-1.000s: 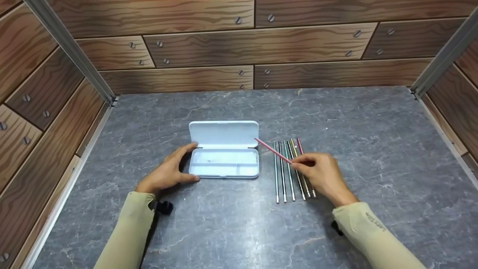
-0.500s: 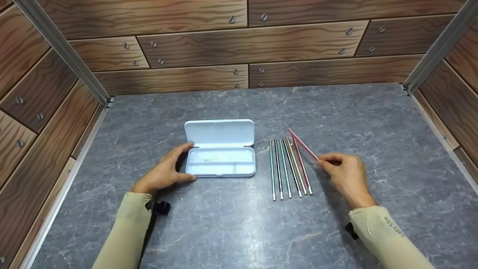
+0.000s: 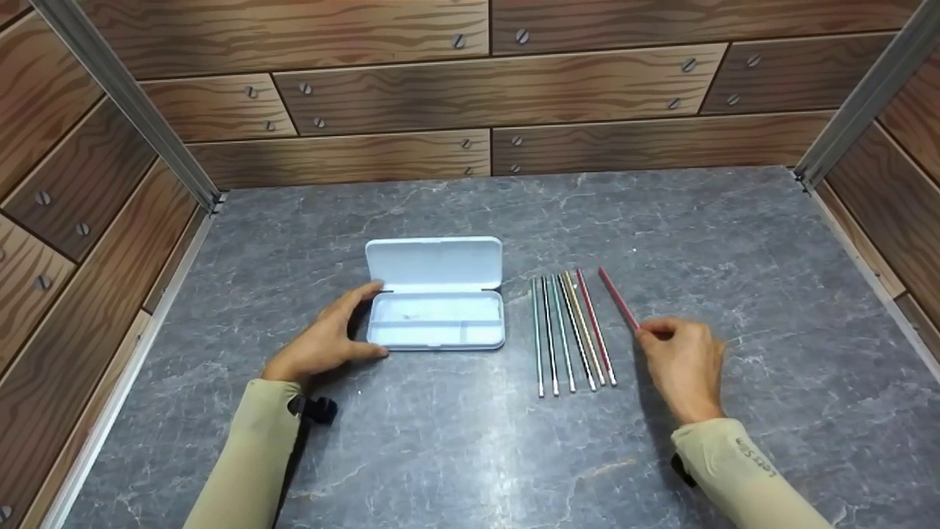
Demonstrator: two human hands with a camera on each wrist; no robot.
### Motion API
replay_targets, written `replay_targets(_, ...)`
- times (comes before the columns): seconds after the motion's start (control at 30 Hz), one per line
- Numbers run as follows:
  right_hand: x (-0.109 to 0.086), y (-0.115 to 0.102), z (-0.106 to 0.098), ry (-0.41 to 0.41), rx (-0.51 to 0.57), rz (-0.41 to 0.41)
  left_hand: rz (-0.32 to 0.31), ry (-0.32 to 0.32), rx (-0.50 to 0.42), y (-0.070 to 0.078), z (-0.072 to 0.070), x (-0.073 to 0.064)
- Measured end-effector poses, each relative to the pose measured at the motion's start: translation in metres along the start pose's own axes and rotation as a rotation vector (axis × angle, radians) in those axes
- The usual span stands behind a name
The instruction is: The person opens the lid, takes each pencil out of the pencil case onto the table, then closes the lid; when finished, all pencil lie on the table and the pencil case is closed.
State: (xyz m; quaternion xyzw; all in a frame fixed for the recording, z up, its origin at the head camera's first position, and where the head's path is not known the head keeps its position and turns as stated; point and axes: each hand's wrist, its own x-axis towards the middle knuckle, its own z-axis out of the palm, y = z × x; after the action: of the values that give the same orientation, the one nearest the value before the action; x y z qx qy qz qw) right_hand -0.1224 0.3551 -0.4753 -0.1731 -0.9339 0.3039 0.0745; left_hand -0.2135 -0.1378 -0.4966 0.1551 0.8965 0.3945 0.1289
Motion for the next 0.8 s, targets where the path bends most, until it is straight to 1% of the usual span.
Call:
replay_targets(0.13,-0.003,-0.004,0.005,-0.029,-0.02,-0.024,-0.004,-0.001,-0.002,0.0,0.0,0.0)
replay_targets(0.3,-0.002,-0.009,0.012,-0.028,-0.043,-0.079,-0.001,0.002,0.004,-0.001,0.0,0.001)
replay_targets(0.4,-0.001,-0.011,0.015,-0.038,-0.048,-0.098,-0.001,0.001,0.004,-0.002,0.0,0.0)
replay_targets(0.6,0.003,-0.01,0.016,-0.087,-0.058,-0.078,0.002,-0.007,0.0,-0.002,0.001,0.0)
replay_targets(0.7,0.004,-0.011,0.015,-0.102,-0.06,-0.063,0.005,-0.01,-0.007,-0.002,0.0,0.0)
replay_targets(0.8,0.005,-0.012,0.015,-0.101,-0.054,-0.068,0.001,-0.011,-0.01,-0.002,0.0,0.0)
